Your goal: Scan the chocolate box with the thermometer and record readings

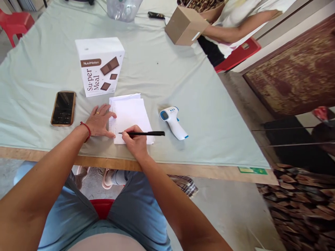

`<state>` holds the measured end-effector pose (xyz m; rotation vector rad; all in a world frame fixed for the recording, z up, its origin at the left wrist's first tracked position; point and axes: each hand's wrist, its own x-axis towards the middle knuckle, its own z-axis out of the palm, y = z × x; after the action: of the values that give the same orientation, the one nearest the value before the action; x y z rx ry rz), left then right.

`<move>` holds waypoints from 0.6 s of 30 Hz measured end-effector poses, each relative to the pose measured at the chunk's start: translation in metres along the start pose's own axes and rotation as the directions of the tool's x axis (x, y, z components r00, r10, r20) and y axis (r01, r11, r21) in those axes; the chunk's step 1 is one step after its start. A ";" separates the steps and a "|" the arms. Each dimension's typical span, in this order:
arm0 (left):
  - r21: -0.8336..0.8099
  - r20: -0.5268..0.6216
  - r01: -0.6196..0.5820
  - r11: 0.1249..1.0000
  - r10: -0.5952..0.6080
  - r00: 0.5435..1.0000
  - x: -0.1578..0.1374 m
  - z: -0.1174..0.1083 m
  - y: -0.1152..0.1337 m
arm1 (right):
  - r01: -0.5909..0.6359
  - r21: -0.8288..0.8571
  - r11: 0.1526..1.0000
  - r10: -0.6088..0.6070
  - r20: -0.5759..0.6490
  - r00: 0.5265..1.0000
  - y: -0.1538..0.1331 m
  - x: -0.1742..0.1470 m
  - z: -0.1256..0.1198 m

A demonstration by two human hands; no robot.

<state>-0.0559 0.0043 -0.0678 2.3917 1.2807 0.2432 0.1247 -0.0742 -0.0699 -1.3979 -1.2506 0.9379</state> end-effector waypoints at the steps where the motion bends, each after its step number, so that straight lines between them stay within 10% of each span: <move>1: 0.003 0.006 0.004 1.000 -0.004 1.000 0.000 0.000 0.000 | 0.011 0.001 1.000 -0.011 -0.011 1.000 0.000 0.000 -0.001; 18: 0.003 0.078 0.033 0.999 -0.033 0.996 -0.001 -0.007 0.010 | 0.099 -0.052 0.994 -0.091 0.146 0.985 0.009 0.000 0.000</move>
<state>-0.0518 0.0006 -0.0572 2.3555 1.2837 0.1375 0.1267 -0.0738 -0.0784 -1.3222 -1.4507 0.9561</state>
